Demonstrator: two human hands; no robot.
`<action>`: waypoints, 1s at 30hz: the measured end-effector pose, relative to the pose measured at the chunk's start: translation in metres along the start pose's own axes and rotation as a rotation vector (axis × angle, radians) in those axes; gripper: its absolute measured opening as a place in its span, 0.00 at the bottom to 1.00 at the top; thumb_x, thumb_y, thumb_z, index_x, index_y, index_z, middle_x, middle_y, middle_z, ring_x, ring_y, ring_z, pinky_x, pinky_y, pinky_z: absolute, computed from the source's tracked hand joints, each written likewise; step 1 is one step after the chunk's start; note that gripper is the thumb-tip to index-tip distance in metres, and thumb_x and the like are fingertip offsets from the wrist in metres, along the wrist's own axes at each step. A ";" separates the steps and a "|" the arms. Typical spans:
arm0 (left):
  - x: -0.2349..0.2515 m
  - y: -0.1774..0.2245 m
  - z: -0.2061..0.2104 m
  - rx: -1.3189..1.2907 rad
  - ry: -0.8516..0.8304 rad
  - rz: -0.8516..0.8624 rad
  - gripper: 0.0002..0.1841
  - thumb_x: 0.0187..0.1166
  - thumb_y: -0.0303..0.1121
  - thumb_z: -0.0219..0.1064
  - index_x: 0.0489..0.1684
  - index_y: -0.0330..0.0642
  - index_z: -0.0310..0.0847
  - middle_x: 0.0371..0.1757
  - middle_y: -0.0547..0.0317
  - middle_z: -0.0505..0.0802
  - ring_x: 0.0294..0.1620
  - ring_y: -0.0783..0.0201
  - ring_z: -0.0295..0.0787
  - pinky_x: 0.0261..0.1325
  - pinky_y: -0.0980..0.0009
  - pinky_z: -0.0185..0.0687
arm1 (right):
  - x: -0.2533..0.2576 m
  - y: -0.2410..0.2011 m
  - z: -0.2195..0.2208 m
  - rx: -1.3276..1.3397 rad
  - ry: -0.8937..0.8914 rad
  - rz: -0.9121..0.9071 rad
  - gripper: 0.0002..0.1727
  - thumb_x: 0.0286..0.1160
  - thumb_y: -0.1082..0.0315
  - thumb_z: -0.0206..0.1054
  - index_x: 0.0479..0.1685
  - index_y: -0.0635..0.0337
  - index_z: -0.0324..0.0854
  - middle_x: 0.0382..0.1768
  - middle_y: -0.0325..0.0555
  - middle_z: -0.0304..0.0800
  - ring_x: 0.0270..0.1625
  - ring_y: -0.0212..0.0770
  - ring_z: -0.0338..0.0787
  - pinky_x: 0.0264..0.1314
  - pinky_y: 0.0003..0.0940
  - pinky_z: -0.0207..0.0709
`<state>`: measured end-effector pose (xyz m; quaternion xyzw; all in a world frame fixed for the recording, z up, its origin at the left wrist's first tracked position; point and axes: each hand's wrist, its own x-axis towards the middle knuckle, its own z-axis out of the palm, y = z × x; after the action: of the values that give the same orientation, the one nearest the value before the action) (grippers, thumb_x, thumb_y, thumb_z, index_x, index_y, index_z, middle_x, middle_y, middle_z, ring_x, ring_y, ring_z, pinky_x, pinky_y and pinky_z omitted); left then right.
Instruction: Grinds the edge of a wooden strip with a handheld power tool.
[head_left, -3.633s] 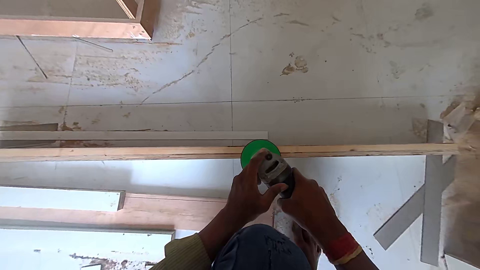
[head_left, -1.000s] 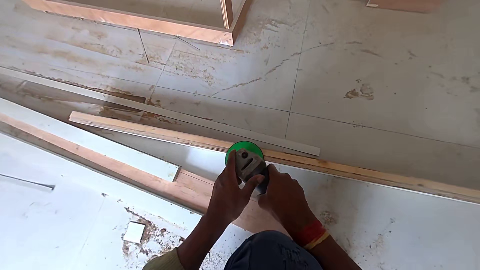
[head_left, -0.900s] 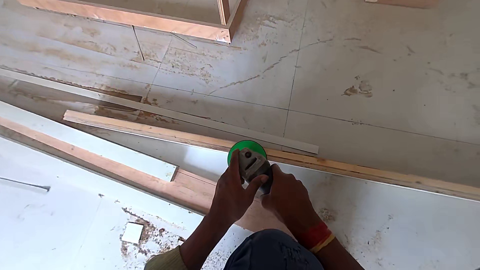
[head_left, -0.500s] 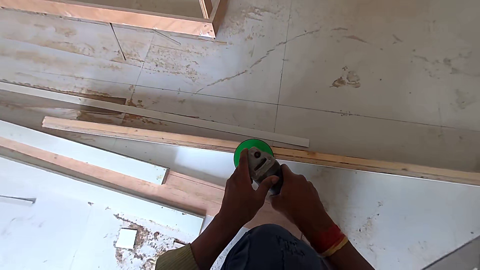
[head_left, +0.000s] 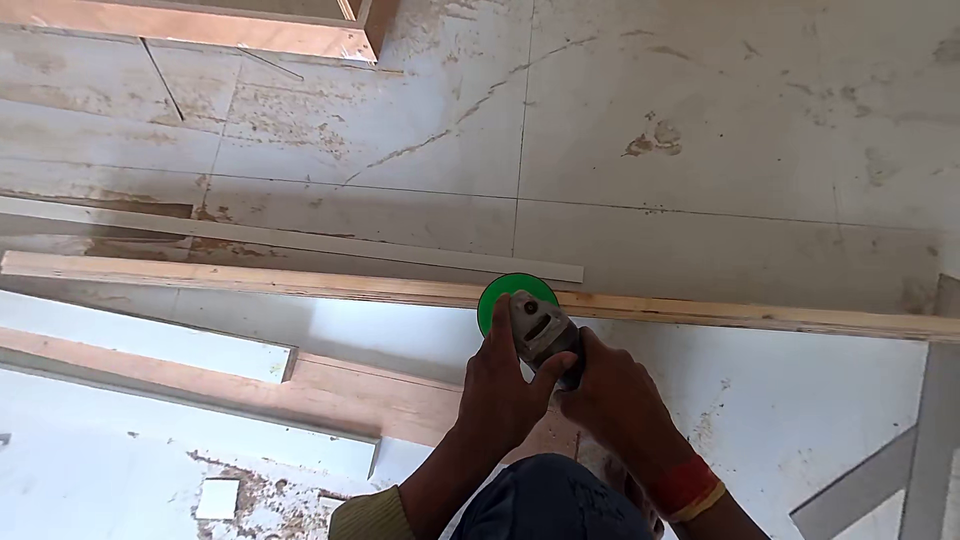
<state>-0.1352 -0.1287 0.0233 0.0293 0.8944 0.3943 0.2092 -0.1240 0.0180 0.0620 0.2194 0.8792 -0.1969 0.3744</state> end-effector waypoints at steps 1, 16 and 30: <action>0.001 0.003 0.003 0.005 -0.002 0.003 0.54 0.72 0.67 0.69 0.94 0.43 0.49 0.54 0.48 0.92 0.40 0.56 0.91 0.44 0.56 0.88 | 0.000 0.004 -0.001 0.006 0.004 0.002 0.29 0.54 0.57 0.81 0.59 0.48 0.79 0.35 0.44 0.90 0.42 0.49 0.93 0.40 0.50 0.82; -0.002 0.052 0.078 -0.057 -0.004 0.156 0.55 0.73 0.65 0.69 0.92 0.35 0.49 0.55 0.45 0.91 0.41 0.54 0.93 0.43 0.54 0.91 | -0.001 0.099 -0.008 0.071 0.213 -0.007 0.27 0.48 0.54 0.83 0.52 0.47 0.83 0.27 0.42 0.88 0.33 0.48 0.91 0.31 0.53 0.80; 0.104 -0.066 -0.025 0.769 -0.082 0.319 0.23 0.65 0.46 0.83 0.60 0.55 0.89 0.59 0.62 0.92 0.75 0.50 0.79 0.88 0.31 0.39 | -0.022 0.138 -0.012 0.242 0.476 0.031 0.29 0.41 0.56 0.83 0.50 0.51 0.84 0.26 0.42 0.87 0.30 0.48 0.89 0.27 0.55 0.78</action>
<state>-0.2322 -0.1691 -0.0454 0.2591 0.9516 0.0577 0.1550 -0.0437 0.1331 0.0605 0.3162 0.9091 -0.2375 0.1311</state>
